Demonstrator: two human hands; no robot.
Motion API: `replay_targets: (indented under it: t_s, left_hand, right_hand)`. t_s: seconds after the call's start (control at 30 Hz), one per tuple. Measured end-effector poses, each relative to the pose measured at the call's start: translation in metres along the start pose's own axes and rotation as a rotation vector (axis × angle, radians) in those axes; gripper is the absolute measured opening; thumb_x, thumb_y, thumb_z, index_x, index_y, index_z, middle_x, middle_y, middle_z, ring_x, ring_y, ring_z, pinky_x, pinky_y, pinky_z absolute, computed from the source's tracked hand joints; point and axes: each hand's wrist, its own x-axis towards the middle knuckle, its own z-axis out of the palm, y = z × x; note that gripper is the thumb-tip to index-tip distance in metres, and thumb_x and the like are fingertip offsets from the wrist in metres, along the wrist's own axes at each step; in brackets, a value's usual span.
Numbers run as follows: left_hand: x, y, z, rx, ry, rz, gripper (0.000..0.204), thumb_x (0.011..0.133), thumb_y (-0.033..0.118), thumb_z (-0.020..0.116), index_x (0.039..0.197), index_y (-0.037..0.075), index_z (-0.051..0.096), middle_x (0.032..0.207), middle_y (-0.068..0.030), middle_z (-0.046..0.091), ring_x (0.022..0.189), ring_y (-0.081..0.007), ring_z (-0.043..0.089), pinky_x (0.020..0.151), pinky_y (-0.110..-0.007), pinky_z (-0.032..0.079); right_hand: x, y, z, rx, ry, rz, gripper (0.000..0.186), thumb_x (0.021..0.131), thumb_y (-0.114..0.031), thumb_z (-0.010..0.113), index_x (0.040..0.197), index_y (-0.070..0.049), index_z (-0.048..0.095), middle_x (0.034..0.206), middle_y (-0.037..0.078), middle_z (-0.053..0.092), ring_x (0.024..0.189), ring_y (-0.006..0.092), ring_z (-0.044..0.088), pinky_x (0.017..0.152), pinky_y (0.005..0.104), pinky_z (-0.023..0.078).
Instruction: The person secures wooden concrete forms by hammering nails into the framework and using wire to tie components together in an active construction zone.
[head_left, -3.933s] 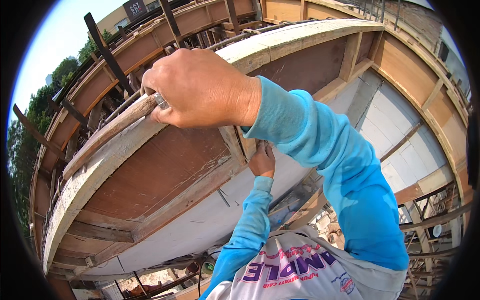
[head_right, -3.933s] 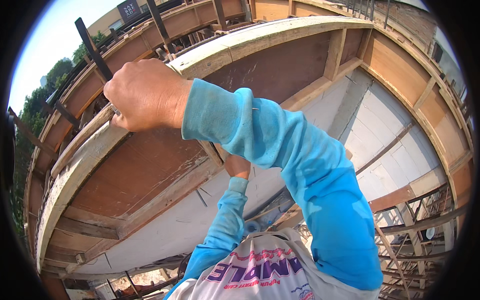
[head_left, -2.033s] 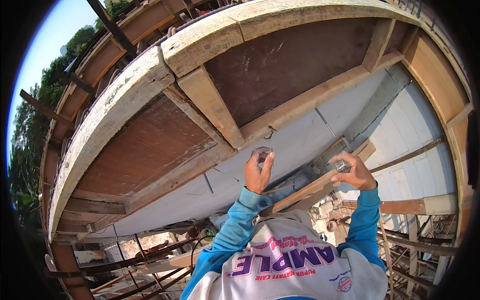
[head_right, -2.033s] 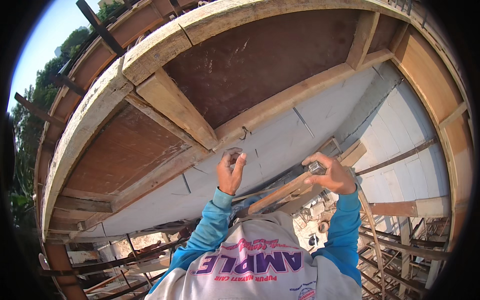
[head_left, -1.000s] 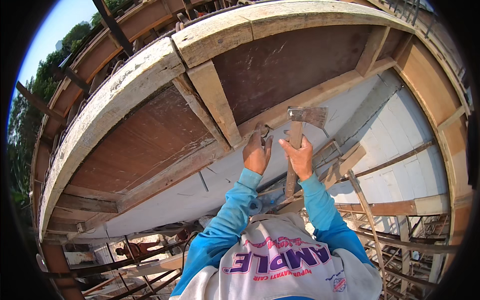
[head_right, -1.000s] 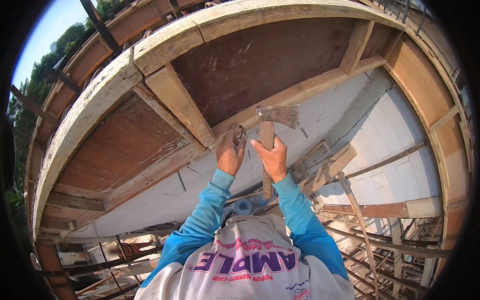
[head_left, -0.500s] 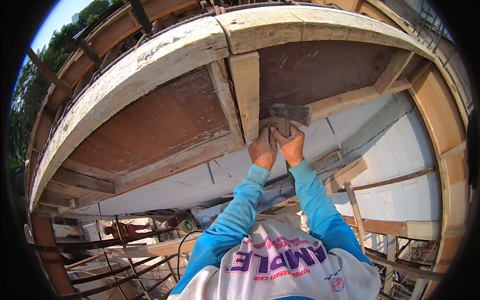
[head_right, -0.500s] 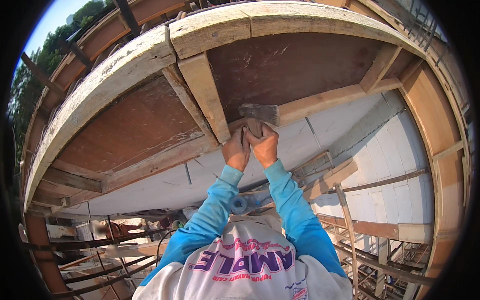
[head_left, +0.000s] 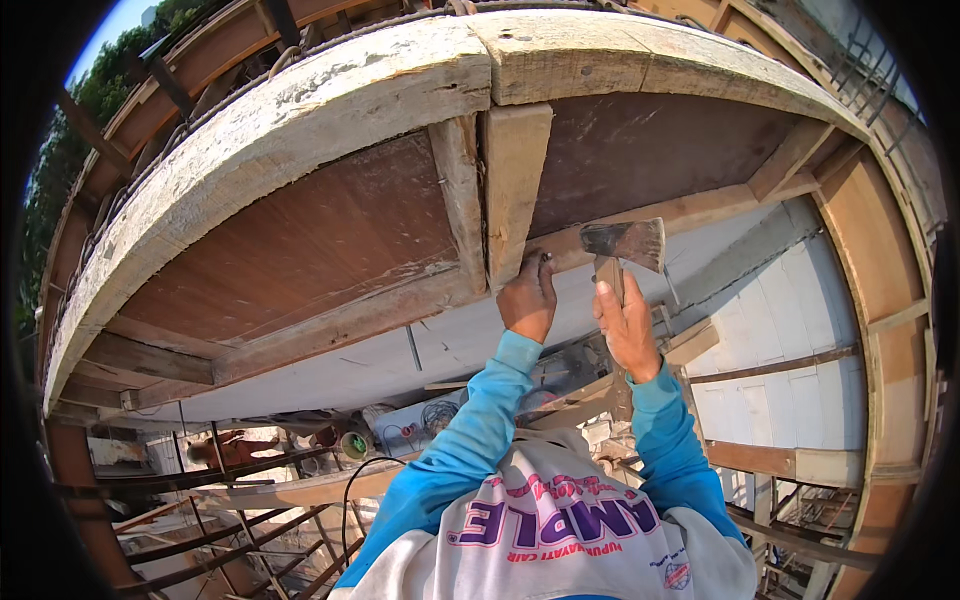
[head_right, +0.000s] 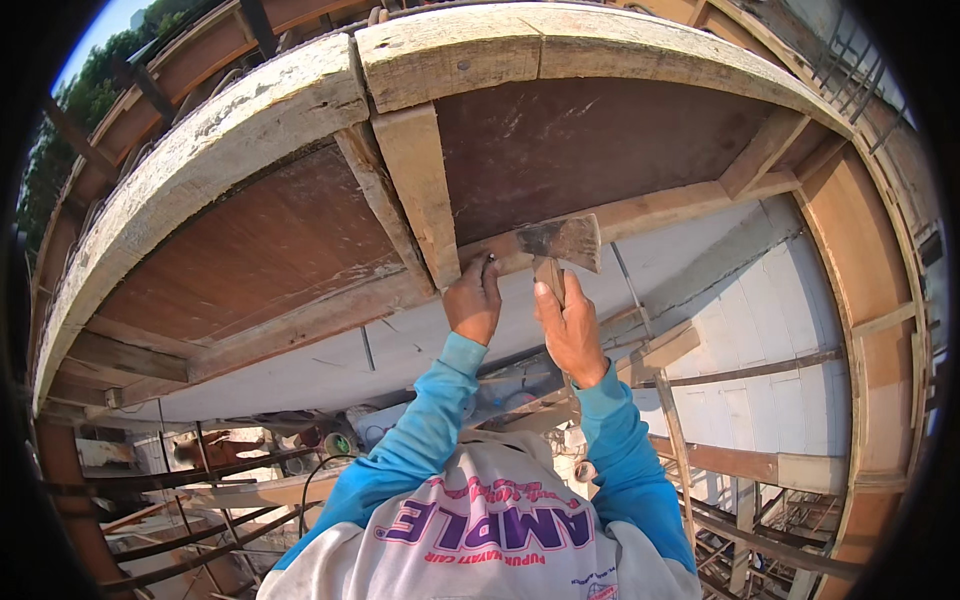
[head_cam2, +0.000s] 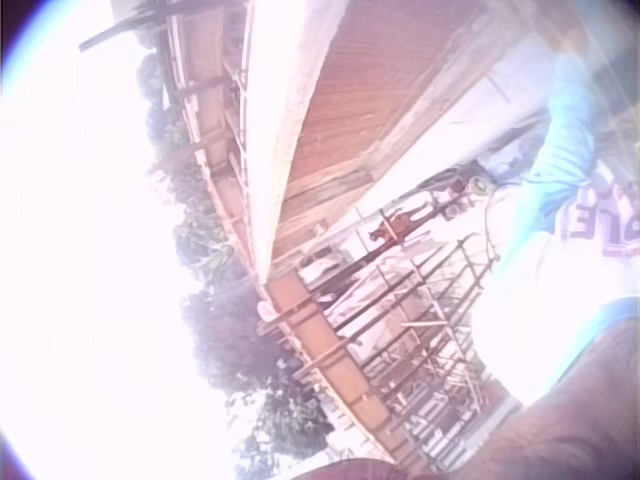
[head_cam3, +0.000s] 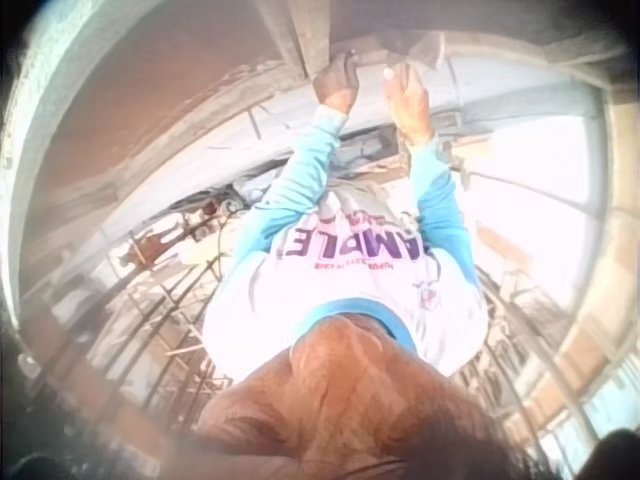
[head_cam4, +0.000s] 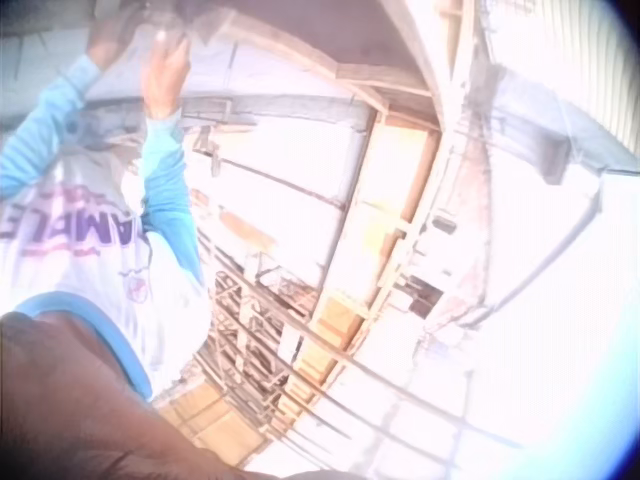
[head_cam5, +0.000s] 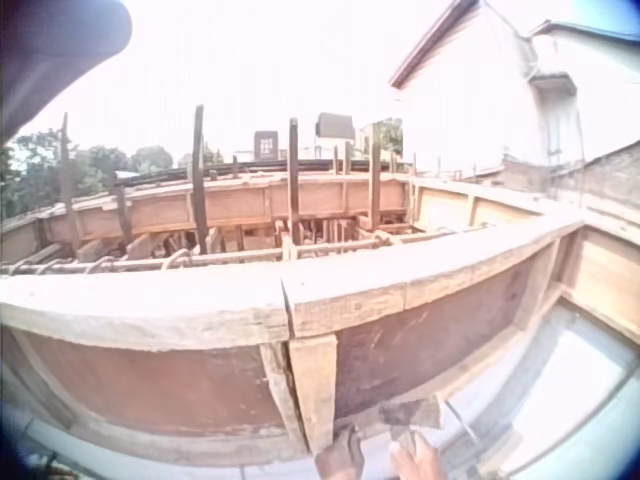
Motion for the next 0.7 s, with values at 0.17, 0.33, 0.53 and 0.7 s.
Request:
replay_targets:
  t_s: [0.17,0.33,0.53,0.7]
  left_hand:
    - [0.001,-0.005,0.006,-0.002,-0.006,-0.02,0.026,0.09,0.023,0.059,0.11,0.009,0.066,0.086,-0.0186,0.068,0.078,-0.0355,0.066,0.067,-0.042,0.052]
    - [0.002,-0.007,0.003,0.006,0.025,0.026,0.026,0.089,0.024,0.059,0.109,0.009,0.066,0.083,-0.0189,0.067,0.075,-0.0366,0.066,0.064,-0.043,0.051]
    - [0.001,-0.007,0.004,-0.014,0.052,0.061,0.025,0.089,0.025,0.06,0.106,0.009,0.067,0.079,-0.0201,0.066,0.07,-0.0383,0.064,0.061,-0.045,0.05]
    - [0.003,-0.009,0.007,0.067,0.024,0.017,0.024,0.089,0.026,0.059,0.107,0.011,0.067,0.086,-0.015,0.069,0.075,-0.0352,0.066,0.065,-0.044,0.053]
  right_hand:
    - [-0.019,-0.008,0.001,-0.292,0.14,-0.357,0.037,0.099,-0.028,0.048,0.121,0.001,0.049,0.079,0.01,0.056,0.065,0.0166,0.053,0.059,0.03,0.044]
    - [-0.009,-0.013,0.005,-0.428,-0.052,-0.214,0.033,0.095,-0.021,0.055,0.119,0.002,0.054,0.104,0.025,0.062,0.093,0.0474,0.057,0.075,0.0453,0.048]
    - [-0.011,-0.02,0.011,-0.406,0.17,-0.44,0.03,0.094,-0.022,0.055,0.116,-0.001,0.055,0.098,0.024,0.063,0.088,0.0458,0.058,0.072,0.0469,0.048]
    - [0.004,-0.009,0.004,-0.603,-0.083,-0.353,0.03,0.094,-0.02,0.056,0.116,-0.002,0.056,0.094,0.023,0.062,0.085,0.0435,0.06,0.072,0.0442,0.05]
